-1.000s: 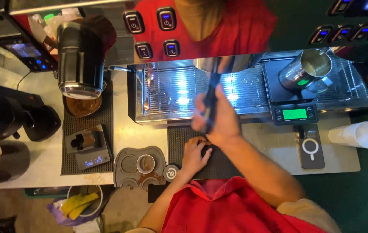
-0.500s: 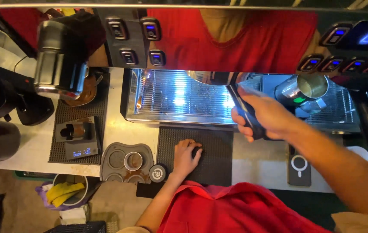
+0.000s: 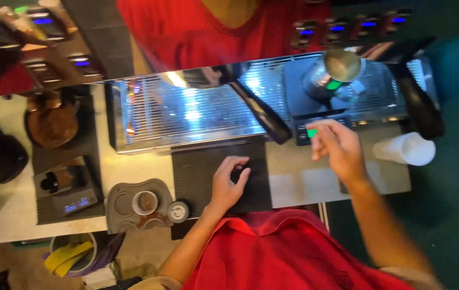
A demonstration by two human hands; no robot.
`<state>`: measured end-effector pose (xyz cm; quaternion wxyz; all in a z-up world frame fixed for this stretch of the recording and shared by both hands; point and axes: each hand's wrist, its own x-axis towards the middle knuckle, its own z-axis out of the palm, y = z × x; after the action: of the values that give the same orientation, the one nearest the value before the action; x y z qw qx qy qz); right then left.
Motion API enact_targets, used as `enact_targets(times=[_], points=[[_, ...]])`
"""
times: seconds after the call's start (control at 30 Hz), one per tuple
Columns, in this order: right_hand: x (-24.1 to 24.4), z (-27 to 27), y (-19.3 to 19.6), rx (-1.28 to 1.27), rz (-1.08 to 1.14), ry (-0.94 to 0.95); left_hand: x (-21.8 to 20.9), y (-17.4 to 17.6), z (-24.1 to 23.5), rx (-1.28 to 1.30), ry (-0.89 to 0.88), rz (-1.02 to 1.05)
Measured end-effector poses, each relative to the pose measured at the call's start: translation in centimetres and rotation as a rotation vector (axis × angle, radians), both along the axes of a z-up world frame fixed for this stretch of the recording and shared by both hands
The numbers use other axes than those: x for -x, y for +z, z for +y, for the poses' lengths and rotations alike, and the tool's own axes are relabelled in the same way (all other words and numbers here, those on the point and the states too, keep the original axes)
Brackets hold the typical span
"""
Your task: The person prepares espresso by dosing coffee grounds into a portafilter, tamping the grounds, and cleaning the portafilter rim. The process is repeated for a second dose. The person uses a scale, tamper, and spoon during the task.
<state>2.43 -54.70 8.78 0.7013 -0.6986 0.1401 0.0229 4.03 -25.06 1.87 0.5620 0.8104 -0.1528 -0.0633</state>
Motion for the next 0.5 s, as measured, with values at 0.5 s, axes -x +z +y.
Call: enact_targets(times=[0.5], points=[[-0.4,-7.5,-4.4,-0.131,0.186,-0.062,-0.2,5.4,-14.9,0.450,-0.050,0.366]])
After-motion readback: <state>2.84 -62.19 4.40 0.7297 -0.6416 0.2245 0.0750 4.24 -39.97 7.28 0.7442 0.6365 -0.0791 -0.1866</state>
